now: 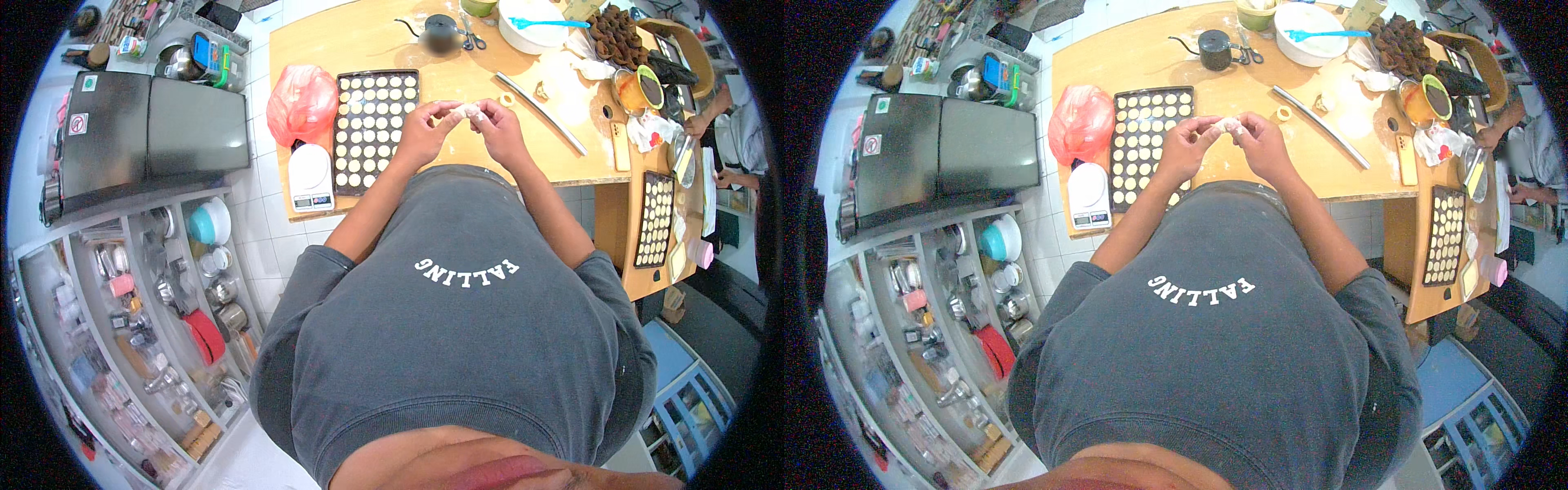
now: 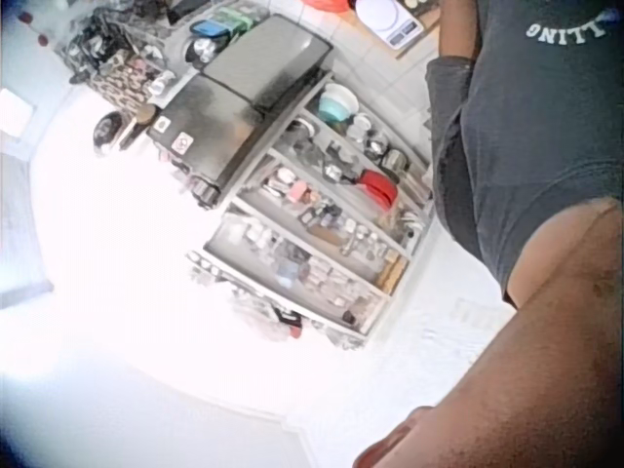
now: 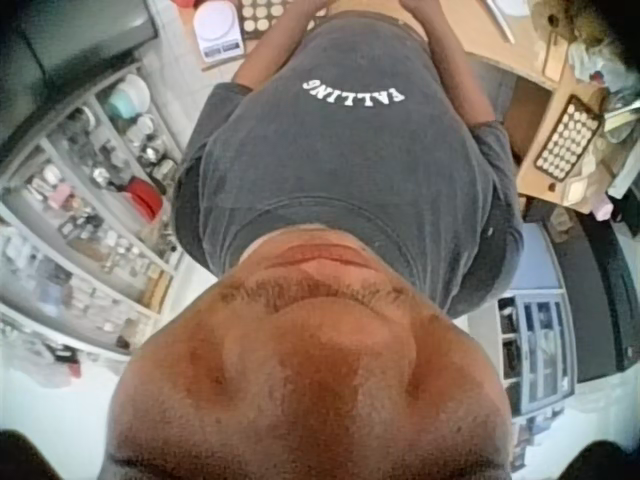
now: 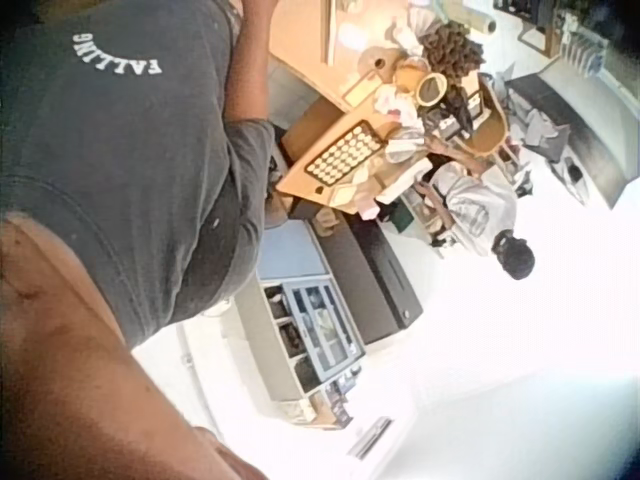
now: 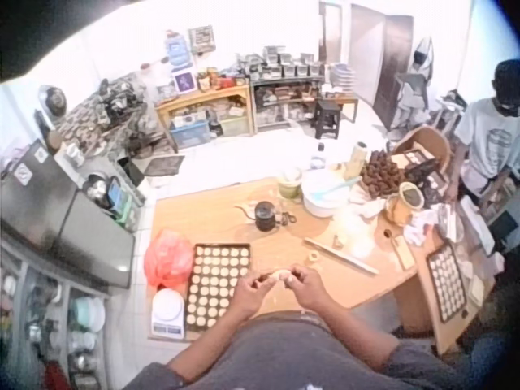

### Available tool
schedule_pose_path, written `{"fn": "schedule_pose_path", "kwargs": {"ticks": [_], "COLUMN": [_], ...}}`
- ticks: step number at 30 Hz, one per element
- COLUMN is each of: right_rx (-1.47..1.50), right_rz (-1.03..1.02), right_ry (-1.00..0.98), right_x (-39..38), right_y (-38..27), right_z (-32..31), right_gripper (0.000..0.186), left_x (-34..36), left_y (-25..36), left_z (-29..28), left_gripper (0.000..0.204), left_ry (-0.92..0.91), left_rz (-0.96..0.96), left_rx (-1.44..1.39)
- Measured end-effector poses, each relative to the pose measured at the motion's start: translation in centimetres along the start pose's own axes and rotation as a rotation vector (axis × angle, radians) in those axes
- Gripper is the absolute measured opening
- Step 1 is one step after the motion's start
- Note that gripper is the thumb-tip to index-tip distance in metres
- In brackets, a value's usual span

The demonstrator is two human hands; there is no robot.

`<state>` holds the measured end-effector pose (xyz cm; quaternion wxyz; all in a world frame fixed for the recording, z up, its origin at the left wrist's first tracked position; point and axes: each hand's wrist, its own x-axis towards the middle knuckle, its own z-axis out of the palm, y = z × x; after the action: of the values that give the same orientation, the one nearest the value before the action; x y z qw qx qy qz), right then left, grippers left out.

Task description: The person prepares small pastries by rolling out pieces of dough on a wooden table, placing filling in the center of the dough, folding it, and arranging the finished pastries onto a baking tray. The person also uses a scraper to portion the dough and a rolling pin to flatten it.

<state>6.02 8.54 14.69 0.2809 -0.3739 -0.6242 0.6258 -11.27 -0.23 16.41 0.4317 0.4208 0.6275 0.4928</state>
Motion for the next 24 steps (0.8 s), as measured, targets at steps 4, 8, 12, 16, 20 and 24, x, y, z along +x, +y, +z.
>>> {"fn": "schedule_pose_path", "kwargs": {"ticks": [4, 8, 12, 16, 20, 24], "right_rx": [0.035, 0.087, 0.167, 0.138, 0.118, 0.033], "right_rz": [0.041, 0.029, 0.023, 0.030, 0.049, 0.087], "right_ry": [0.009, -0.040, -0.100, -0.082, -0.041, 0.037], "right_x": [0.2, 0.2, 0.4, 0.7, 1.1, 0.5], "right_y": [-1.0, -1.1, -1.3, -1.0, -0.4, -1.3], "right_z": [0.6, 0.1, -0.1, 0.5, 0.7, 1.1], "right_gripper": [0.017, 0.017, 0.018, 0.017, 0.016, 0.015], "left_x": [0.3, 0.5, 0.9, 1.4, 1.0, 0.7], "left_y": [-0.6, -1.7, -1.5, -2.1, -0.5, -2.0], "left_z": [-0.6, 0.0, -0.4, -0.7, -0.8, -1.1], "left_gripper": [0.029, 0.026, 0.022, 0.020, 0.021, 0.025], "left_ry": [0.044, 0.080, 0.106, 0.213, 0.163, 0.019], "left_rz": [0.107, 0.169, 0.176, 0.364, 0.188, -0.108], "left_rx": [0.170, 0.140, 0.190, 0.362, 0.381, -0.189]}}
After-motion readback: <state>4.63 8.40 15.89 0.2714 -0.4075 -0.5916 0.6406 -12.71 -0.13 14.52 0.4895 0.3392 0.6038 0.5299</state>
